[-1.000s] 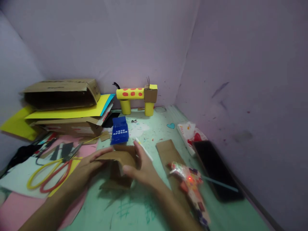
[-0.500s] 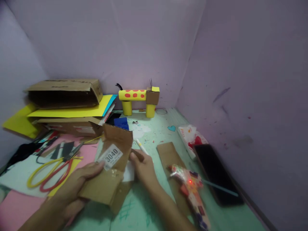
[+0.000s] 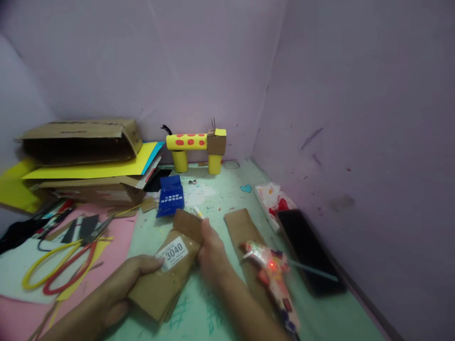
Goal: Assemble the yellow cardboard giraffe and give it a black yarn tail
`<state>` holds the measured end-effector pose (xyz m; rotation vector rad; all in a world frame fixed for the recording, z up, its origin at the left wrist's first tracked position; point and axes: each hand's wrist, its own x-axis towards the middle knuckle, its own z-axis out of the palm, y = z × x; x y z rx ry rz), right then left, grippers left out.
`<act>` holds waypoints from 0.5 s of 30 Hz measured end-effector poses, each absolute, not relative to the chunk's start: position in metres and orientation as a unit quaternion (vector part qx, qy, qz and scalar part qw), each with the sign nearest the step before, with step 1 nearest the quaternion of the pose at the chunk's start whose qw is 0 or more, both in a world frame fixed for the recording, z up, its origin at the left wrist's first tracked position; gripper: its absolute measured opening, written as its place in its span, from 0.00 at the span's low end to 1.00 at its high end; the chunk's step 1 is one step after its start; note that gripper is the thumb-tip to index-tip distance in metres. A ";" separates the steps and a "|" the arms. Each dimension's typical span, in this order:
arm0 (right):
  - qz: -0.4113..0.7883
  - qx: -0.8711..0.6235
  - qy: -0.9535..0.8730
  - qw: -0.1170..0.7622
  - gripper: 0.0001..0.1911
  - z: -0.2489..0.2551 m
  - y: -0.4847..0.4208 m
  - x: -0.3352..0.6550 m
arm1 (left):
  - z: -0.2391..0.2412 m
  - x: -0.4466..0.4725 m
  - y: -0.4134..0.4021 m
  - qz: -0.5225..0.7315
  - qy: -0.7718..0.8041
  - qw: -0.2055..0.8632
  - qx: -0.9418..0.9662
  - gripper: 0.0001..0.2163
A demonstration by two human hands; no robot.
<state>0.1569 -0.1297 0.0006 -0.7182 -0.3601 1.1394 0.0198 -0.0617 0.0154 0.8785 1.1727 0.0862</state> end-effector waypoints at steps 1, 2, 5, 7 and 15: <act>0.497 -0.358 -0.179 0.770 0.30 -0.003 -0.130 0.155 | 0.016 0.020 -0.062 0.031 0.535 0.740 0.407 0.09; 0.469 -0.391 -0.183 0.771 0.28 -0.007 -0.129 0.154 | 0.017 0.020 -0.063 0.013 0.534 0.733 0.421 0.10; 0.424 -0.459 -0.147 0.767 0.22 -0.013 -0.129 0.152 | 0.023 0.018 -0.065 -0.069 0.502 0.661 0.554 0.15; 0.434 -0.445 -0.118 0.775 0.20 -0.010 -0.129 0.153 | 0.030 0.015 -0.066 -0.056 0.489 0.512 0.704 0.16; 0.435 -0.421 -0.124 0.786 0.19 -0.001 -0.134 0.150 | 0.037 0.013 -0.079 0.099 0.319 0.591 0.735 0.24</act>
